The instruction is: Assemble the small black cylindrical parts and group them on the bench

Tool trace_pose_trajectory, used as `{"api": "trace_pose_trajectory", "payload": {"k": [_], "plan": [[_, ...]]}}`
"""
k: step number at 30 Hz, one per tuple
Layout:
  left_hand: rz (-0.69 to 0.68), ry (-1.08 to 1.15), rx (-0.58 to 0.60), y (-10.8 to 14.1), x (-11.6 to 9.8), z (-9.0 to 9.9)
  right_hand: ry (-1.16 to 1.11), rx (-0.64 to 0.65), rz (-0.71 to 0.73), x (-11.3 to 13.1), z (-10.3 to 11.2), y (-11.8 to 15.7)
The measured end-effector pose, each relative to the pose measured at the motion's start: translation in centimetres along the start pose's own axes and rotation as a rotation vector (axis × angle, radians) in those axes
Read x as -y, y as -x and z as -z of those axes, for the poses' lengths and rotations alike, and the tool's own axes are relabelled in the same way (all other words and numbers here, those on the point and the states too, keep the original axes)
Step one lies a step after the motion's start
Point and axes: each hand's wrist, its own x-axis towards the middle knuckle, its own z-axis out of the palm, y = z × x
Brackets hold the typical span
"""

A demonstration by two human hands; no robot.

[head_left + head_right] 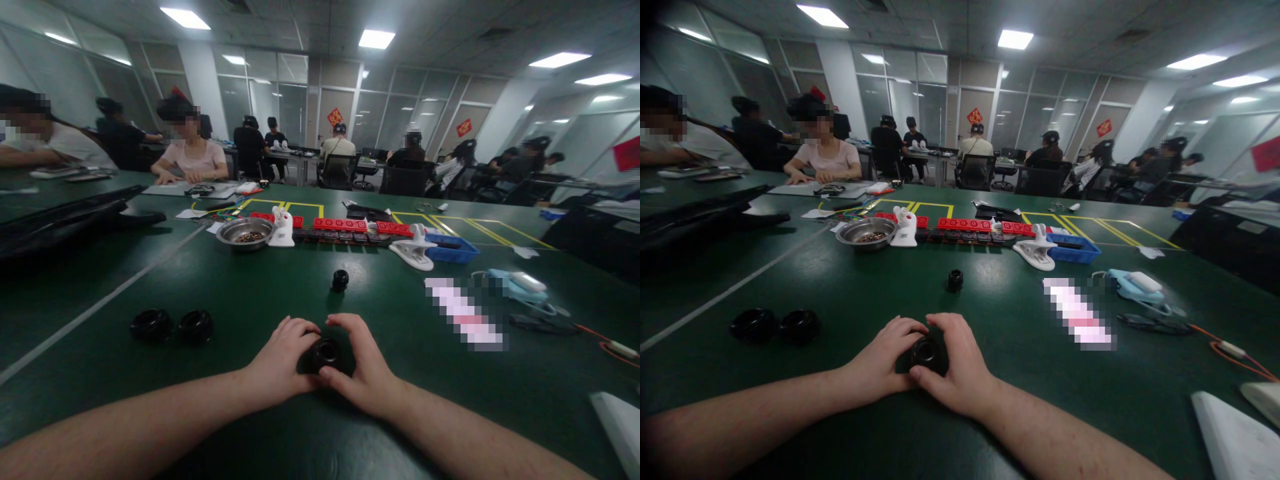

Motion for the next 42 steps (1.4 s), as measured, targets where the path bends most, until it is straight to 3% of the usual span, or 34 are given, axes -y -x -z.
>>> {"api": "trace_pose_trajectory", "payload": {"k": [10, 17, 22, 28, 31, 35, 38, 42], "plan": [[0.006, 0.023, 0.002, -0.1, 0.1, -0.1, -0.049, 0.017, 0.050, 0.3, 0.2, 0.0], [0.017, 0.008, -0.001, 0.0, 0.1, -0.2, 0.051, 0.029, -0.026, 0.6, 0.0, -0.1], [0.001, 0.003, -0.030, 0.1, -0.3, 0.0, -0.007, 0.028, 0.068, 0.7, 0.3, 0.0], [0.052, 0.032, -0.040, 0.9, -1.3, 0.6, 0.016, -0.045, -0.029, -0.1, 0.1, 0.3], [0.153, 0.027, -0.050, 2.7, -1.3, 0.4, 0.024, -0.089, -0.047, -0.4, 0.0, 0.3], [0.306, -0.020, -0.119, 7.4, 0.1, -0.4, 0.004, -0.077, -0.039, -0.2, 0.2, 0.5], [0.455, -0.081, -0.265, 12.0, 2.5, -0.7, -0.015, -0.057, -0.038, 0.0, 0.4, 0.5], [0.654, -0.203, -0.368, 17.9, 6.9, 0.2, -0.017, -0.044, -0.054, 0.0, 0.3, 0.4]]}}
